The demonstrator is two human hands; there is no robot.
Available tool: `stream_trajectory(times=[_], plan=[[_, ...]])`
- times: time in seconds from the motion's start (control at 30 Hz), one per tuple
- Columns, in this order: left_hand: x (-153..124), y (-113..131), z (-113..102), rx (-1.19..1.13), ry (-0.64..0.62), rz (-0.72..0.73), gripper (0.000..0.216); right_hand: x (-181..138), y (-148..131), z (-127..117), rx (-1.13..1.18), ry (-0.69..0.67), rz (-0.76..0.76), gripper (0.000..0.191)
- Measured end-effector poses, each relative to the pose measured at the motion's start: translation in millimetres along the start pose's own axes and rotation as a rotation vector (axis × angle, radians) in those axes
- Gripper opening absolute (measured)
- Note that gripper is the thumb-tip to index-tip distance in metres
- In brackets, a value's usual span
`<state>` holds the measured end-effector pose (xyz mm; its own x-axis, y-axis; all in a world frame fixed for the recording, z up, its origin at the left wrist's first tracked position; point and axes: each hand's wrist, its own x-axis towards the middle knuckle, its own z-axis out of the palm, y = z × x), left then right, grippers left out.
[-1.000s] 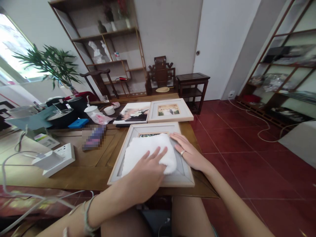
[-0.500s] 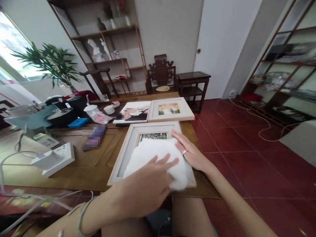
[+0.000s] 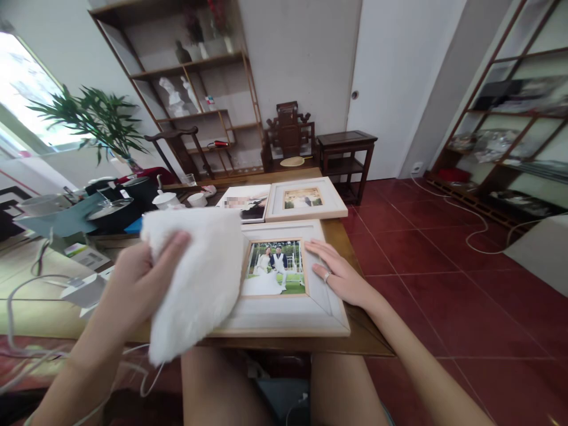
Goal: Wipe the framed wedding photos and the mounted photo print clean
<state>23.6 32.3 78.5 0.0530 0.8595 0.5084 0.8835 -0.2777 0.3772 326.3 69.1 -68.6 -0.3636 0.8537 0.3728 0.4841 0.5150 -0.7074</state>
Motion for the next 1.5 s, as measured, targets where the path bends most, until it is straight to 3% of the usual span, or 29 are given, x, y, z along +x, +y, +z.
stream_trajectory(times=[0.1, 0.2, 0.33, 0.47, 0.53, 0.63, 0.7, 0.8, 0.9, 0.97, 1.03, 1.13, 1.27, 1.5], plan=[[14, -30, 8, 0.233, 0.305, 0.071, 0.043, 0, 0, 0, 0.007, 0.003, 0.011, 0.044], [21, -58, 30, 0.348, 0.328, 0.252, 0.031, -1, 1, 0, 0.015, -0.006, 0.019, 0.044], [17, -69, 64, 0.339, 0.074, 0.505, 0.025, -1, 3, 0, 0.017, -0.012, 0.024, 0.045], [7, -51, 79, 0.321, -0.226, 0.629, 0.032, -1, 3, 0, 0.018, -0.019, 0.034, 0.045], [3, -41, 82, 0.328, -0.304, 0.642, 0.029, -1, 3, -1, 0.017, -0.025, 0.043, 0.045], [0, -36, 86, 0.299, -0.296, 0.611, 0.027, -2, 4, -1, 0.012, -0.029, 0.047, 0.046], [2, -40, 90, 0.261, -0.211, 0.562, 0.032, -2, 4, -1, 0.011, -0.028, 0.041, 0.047], [12, -52, 91, 0.173, 0.015, 0.457, 0.041, -2, 3, -1, 0.013, -0.024, 0.029, 0.048], [27, -64, 89, 0.113, 0.164, 0.476, 0.05, -2, 1, -1, 0.012, -0.016, 0.025, 0.048], [35, -68, 89, 0.112, 0.087, 0.556, 0.051, -2, 0, -1, 0.01, -0.014, 0.029, 0.048], [38, -69, 91, 0.142, -0.094, 0.618, 0.048, -2, 0, -1, 0.01, -0.015, 0.04, 0.048], [33, -64, 97, 0.221, -0.294, 0.592, 0.036, -2, -1, -1, 0.009, -0.011, 0.062, 0.048], [27, -54, 101, 0.263, -0.318, 0.516, 0.024, -3, 0, -1, 0.006, -0.017, 0.046, 0.051], [36, -52, 102, 0.268, -0.376, 0.504, 0.026, -3, -1, 0, 0.023, -0.028, 0.037, 0.057]])
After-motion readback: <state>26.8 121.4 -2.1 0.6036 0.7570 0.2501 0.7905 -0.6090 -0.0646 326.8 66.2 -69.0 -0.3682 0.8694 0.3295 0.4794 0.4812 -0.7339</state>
